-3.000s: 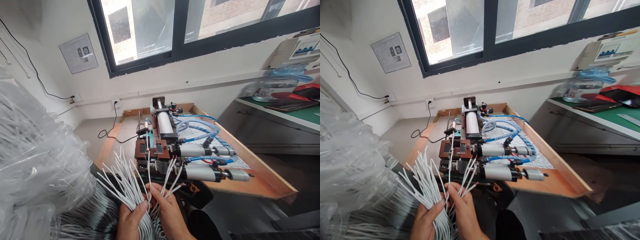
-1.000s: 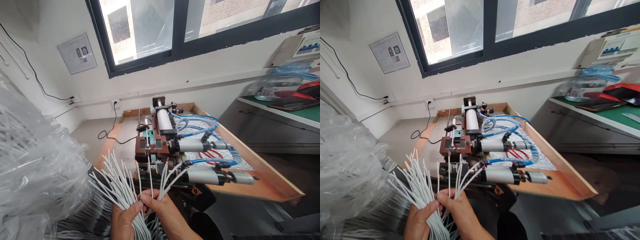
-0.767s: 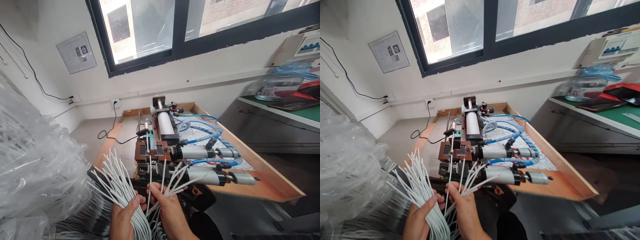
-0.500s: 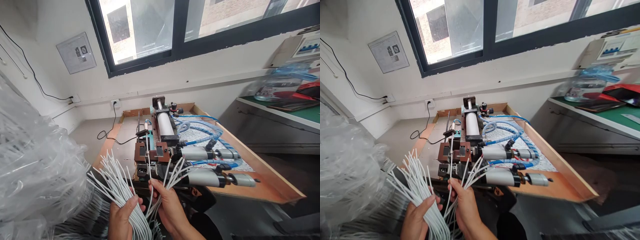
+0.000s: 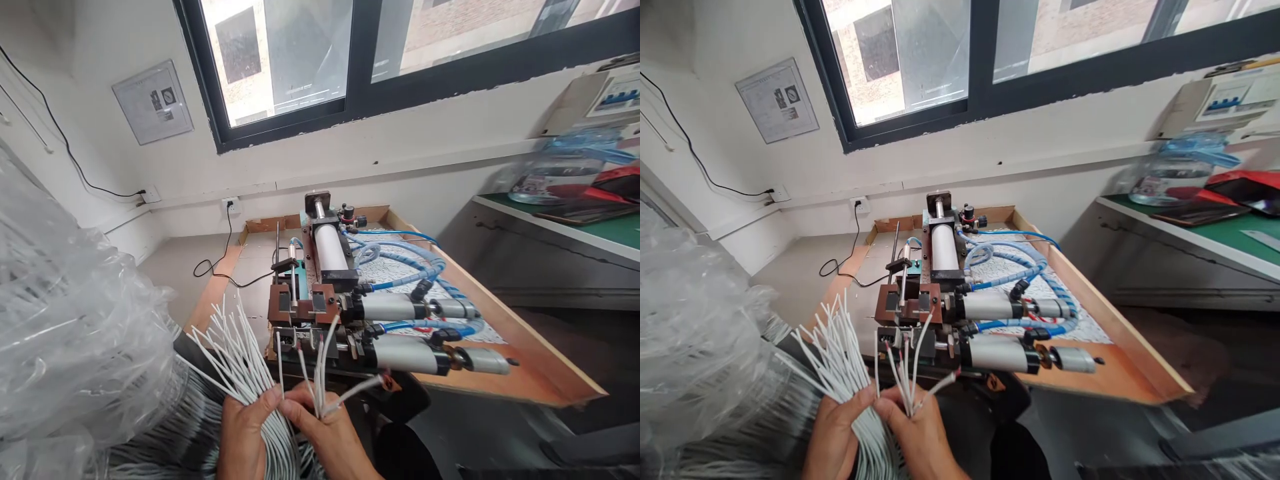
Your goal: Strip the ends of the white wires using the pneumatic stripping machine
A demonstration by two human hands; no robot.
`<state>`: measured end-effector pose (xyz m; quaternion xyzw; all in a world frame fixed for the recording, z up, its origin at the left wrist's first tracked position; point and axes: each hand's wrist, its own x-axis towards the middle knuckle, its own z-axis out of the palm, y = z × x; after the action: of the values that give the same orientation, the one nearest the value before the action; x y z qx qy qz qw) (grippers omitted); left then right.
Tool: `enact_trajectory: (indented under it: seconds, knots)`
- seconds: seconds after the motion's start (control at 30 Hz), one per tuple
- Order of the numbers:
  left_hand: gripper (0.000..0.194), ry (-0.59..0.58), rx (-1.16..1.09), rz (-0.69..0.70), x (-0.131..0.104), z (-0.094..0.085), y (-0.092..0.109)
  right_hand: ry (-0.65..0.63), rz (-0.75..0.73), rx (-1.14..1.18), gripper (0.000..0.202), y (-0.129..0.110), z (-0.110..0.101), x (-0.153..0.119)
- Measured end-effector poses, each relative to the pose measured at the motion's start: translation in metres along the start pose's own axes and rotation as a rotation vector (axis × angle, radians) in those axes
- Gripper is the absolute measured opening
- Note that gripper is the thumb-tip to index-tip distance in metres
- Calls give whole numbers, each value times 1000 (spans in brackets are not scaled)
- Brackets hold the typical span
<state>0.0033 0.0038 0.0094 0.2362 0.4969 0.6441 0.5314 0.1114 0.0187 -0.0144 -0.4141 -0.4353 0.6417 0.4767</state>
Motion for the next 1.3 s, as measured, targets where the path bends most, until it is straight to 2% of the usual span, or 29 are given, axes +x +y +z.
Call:
enact_trajectory:
  seconds: [0.07, 0.13, 0.3, 0.43, 0.6, 0.67, 0.8, 0.83, 0.9, 0.97, 1.07, 1.17, 1.3]
  knots:
    - [16, -2, 7, -2, 0, 0, 0, 42, -22, 14, 22, 1, -1, 0]
    - [12, 10, 8, -44, 0, 0, -1, 81, 35, 133, 25, 1, -1, 2]
    - [21, 94, 7, -137, 1, 3, 0, 184, 169, 372, 26, -4, 0, 9]
    - [23, 92, 38, -142, 0, 3, 0, 189, 189, 432, 24, -8, 0, 13]
    - [20, 108, 71, -80, 0, 2, -3, 181, 189, 452, 23, -11, 1, 15]
    - [19, 116, 54, -49, -1, 2, -4, 127, 188, 466, 21, -14, 3, 14]
    - [18, 80, 72, 1, -3, 3, -4, -124, 219, 460, 22, -15, 7, 8]
    - [18, 60, 91, 4, -4, 4, -4, -151, 207, 452, 24, -14, 8, 7]
    - [18, 26, 106, 6, -5, 5, -3, -86, 153, 439, 24, -11, 8, 5]
    - [18, 11, 85, 3, -5, 6, -2, 48, 105, 435, 23, -8, 7, 5]
    - [22, 61, 68, -46, -5, 6, -2, 205, 119, 448, 22, -7, 4, 8]
    - [28, 114, 66, -89, -4, 5, -3, 267, 150, 474, 22, -10, 3, 14]
    - [28, 132, 69, -98, -3, 4, -3, 272, 199, 543, 23, -13, 4, 18]
